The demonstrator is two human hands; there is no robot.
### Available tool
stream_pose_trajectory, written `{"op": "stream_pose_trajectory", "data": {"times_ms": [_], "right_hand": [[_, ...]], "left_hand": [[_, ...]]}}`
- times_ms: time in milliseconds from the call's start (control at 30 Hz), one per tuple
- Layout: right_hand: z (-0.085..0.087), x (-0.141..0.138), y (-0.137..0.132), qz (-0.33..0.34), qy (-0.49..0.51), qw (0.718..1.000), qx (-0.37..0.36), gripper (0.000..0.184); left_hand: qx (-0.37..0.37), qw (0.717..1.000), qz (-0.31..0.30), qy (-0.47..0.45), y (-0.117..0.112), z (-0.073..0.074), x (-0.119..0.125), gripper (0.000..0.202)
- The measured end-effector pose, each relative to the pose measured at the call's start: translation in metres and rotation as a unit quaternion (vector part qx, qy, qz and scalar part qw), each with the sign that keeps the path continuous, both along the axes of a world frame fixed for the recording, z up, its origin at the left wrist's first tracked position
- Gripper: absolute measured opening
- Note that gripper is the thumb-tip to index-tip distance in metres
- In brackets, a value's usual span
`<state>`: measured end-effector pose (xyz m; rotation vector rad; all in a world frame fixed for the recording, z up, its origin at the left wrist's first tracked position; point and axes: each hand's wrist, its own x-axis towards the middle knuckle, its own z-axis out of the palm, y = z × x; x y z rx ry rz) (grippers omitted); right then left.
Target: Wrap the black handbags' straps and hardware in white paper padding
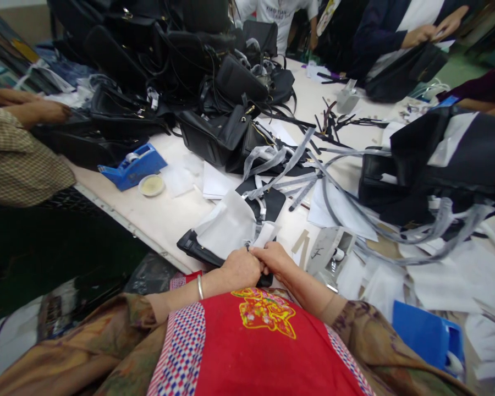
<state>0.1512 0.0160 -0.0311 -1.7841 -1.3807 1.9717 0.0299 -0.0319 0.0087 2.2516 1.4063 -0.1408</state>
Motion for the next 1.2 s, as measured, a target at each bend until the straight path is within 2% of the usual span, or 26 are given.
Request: {"op": "stream_pose_trajectory", "data": {"times_ms": [100, 167, 233, 333, 400, 500, 633, 800, 900, 1067, 1200], "right_hand": [[-0.006, 0.001, 0.002, 0.018, -0.043, 0.998, 0.033, 0.034], [-0.010, 0.005, 0.000, 0.002, -0.031, 0.999, 0.037, 0.031], [-0.011, 0.008, -0.002, -0.030, 0.011, 0.999, 0.034, 0.028], [-0.008, 0.012, -0.007, -0.069, 0.092, 0.993, 0.028, 0.027], [-0.005, 0.013, -0.009, -0.086, 0.130, 0.987, 0.023, 0.030], [-0.001, 0.014, -0.012, -0.102, 0.161, 0.982, 0.022, 0.034], [-0.003, 0.015, -0.017, -0.103, 0.167, 0.980, 0.034, 0.036], [-0.001, 0.014, -0.021, -0.137, 0.198, 0.970, 0.035, 0.036], [0.002, 0.015, -0.019, -0.145, 0.184, 0.971, 0.052, 0.035], [-0.003, 0.019, -0.017, -0.149, 0.166, 0.972, 0.079, 0.034], [-0.008, 0.023, -0.017, -0.145, 0.184, 0.970, 0.071, 0.035]], "left_hand": [[0.022, 1.000, -0.012, 0.018, -0.001, -0.003, -0.006, 0.016], [0.046, 0.999, 0.020, 0.001, -0.003, -0.004, -0.014, 0.019], [0.067, 0.994, 0.085, -0.029, -0.005, -0.003, -0.024, 0.023], [0.077, 0.969, 0.216, -0.088, -0.001, 0.005, -0.037, 0.028], [0.037, 0.959, 0.260, -0.111, 0.005, 0.012, -0.040, 0.029], [-0.110, 0.942, 0.289, -0.132, 0.014, 0.021, -0.037, 0.028], [-0.318, 0.870, 0.343, -0.157, 0.023, 0.024, -0.032, 0.030], [-0.462, 0.772, 0.373, -0.229, 0.032, 0.026, -0.033, 0.027], [-0.495, 0.728, 0.366, -0.303, 0.035, 0.025, -0.032, 0.024], [-0.500, 0.683, 0.375, -0.378, 0.037, 0.010, -0.026, 0.028], [-0.511, 0.651, 0.398, -0.396, 0.035, -0.001, -0.023, 0.031]]}}
